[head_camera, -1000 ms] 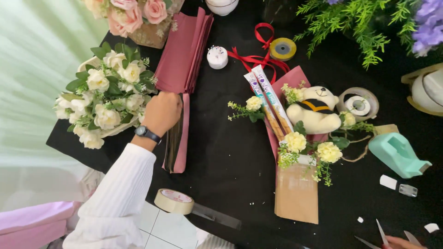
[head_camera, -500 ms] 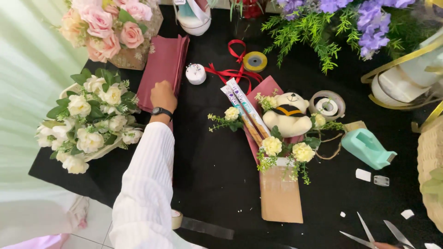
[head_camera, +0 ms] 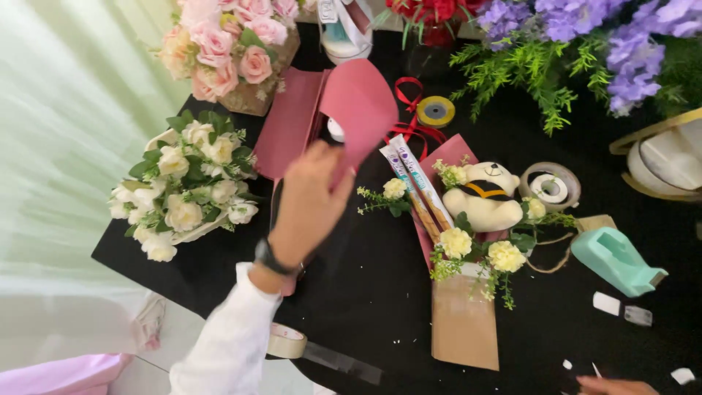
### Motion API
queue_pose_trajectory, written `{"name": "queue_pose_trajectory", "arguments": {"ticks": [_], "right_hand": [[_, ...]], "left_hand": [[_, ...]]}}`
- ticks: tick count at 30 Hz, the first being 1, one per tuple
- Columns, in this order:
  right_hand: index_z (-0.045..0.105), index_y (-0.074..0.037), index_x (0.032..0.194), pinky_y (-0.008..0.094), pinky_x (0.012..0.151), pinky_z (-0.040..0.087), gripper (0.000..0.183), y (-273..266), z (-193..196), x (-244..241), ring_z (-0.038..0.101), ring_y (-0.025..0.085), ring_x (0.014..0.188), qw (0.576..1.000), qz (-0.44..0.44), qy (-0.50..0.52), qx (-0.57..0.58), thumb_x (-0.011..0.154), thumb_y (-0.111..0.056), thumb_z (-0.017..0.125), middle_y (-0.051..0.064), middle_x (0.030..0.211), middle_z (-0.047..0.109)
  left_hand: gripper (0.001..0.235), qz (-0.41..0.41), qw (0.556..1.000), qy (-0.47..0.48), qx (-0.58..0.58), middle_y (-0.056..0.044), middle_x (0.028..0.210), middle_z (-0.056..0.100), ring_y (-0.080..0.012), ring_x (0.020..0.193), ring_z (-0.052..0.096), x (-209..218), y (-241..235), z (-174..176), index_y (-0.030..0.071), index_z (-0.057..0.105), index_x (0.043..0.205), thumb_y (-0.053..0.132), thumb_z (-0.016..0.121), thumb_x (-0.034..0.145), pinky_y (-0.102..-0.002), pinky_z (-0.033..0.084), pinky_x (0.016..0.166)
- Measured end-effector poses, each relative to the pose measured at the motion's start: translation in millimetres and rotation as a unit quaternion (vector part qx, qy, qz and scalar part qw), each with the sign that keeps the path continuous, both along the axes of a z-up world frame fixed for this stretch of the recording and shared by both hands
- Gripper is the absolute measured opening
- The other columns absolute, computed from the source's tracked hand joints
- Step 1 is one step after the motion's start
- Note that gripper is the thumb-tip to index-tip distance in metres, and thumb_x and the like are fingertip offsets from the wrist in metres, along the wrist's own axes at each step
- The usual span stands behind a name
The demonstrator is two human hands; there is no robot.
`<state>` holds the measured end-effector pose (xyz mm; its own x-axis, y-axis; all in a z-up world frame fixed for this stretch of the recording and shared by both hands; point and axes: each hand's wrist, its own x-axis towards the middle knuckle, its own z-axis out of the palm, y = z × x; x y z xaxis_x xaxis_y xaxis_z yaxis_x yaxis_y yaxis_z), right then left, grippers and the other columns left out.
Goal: Wrapping a small floral arrangement with a teddy bear using pink paper and tape
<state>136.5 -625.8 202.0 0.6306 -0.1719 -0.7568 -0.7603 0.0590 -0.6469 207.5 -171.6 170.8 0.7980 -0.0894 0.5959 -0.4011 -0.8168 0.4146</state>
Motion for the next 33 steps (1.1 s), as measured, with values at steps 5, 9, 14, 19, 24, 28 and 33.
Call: {"name": "queue_pose_trajectory", "arguments": {"ticks": [5, 9, 14, 19, 24, 28, 33], "right_hand": [[0.030, -0.002, 0.159, 0.063, 0.089, 0.046, 0.094, 43.1, -93.7, -81.0, 0.040, 0.047, 0.123, 0.976, -0.054, -0.203, 0.063, 0.071, -0.012, 0.062, 0.029, 0.152, 0.040], [0.024, -0.010, 0.146, 0.044, 0.104, 0.049, 0.127, 33.2, -123.5, -118.4, 0.051, 0.026, 0.131, 0.906, -0.034, -0.416, 0.065, 0.038, -0.021, 0.090, 0.017, 0.147, 0.043], [0.047, -0.002, 0.139, 0.029, 0.092, 0.045, 0.054, 14.4, -122.2, -111.2, 0.054, 0.014, 0.102, 0.931, -0.040, -0.313, -0.183, 0.087, -0.007, 0.062, 0.009, 0.117, 0.060], [0.052, -0.009, 0.107, 0.023, 0.054, 0.032, 0.014, -21.4, -177.3, -121.6, 0.039, 0.006, 0.062, 0.937, -0.048, -0.293, -0.182, 0.096, -0.007, 0.060, -0.001, 0.073, 0.045], [0.054, -0.005, 0.128, 0.028, 0.085, 0.045, 0.036, -40.4, -194.5, -112.5, 0.054, 0.010, 0.096, 0.923, 0.001, -0.319, -0.215, 0.092, 0.000, 0.059, 0.006, 0.108, 0.061], [0.056, -0.002, 0.136, 0.033, 0.095, 0.047, 0.045, -56.9, -199.1, -121.1, 0.057, 0.016, 0.105, 0.878, 0.020, -0.326, -0.349, 0.092, -0.003, 0.061, 0.010, 0.120, 0.065], [0.054, -0.007, 0.133, 0.029, 0.106, 0.044, 0.040, -81.0, -216.3, -135.9, 0.055, 0.014, 0.111, 0.875, -0.108, -0.362, -0.302, 0.096, 0.003, 0.063, 0.007, 0.123, 0.061]], "left_hand": [[0.034, -0.090, 0.988, -0.042, 0.119, -0.006, 0.084, 0.049, -0.0251, 0.069, 0.052, -122.8, -166.4, -0.8, 0.004, 0.069, 0.128, 0.010, 0.059, 0.096, -0.039, 0.043, 0.054], [0.035, -0.106, 0.984, -0.012, 0.139, -0.004, 0.084, 0.048, -0.0202, 0.064, 0.050, -158.4, -245.8, -52.1, 0.002, 0.072, 0.123, 0.012, 0.057, 0.092, -0.031, 0.042, 0.045], [0.038, -0.160, 0.977, 0.037, 0.139, -0.006, 0.087, 0.056, -0.0228, 0.069, 0.055, -176.1, -277.9, -99.4, -0.001, 0.070, 0.128, 0.008, 0.060, 0.093, -0.033, 0.047, 0.051], [0.050, -0.193, 0.970, 0.043, 0.143, -0.004, 0.082, 0.051, -0.0236, 0.067, 0.053, -186.3, -278.1, -129.0, 0.005, 0.064, 0.141, 0.004, 0.058, 0.091, -0.036, 0.047, 0.053], [0.065, -0.252, 0.958, 0.061, 0.124, -0.013, 0.128, 0.065, -0.0293, 0.121, 0.059, -178.0, -243.6, -103.7, 0.002, 0.066, 0.127, 0.059, 0.046, 0.102, -0.051, 0.045, 0.096], [0.033, -0.140, 0.982, 0.028, 0.127, -0.008, 0.127, 0.064, -0.0349, 0.123, 0.062, -163.4, -212.6, -84.4, 0.019, 0.068, 0.121, 0.044, 0.052, 0.107, -0.053, 0.048, 0.093], [0.098, 0.037, 0.982, 0.182, -0.022, -0.038, 0.141, 0.034, -0.0542, 0.121, 0.046, -147.7, -182.0, -97.2, -0.014, 0.040, 0.138, 0.069, 0.055, 0.089, -0.057, 0.041, 0.097]]}}
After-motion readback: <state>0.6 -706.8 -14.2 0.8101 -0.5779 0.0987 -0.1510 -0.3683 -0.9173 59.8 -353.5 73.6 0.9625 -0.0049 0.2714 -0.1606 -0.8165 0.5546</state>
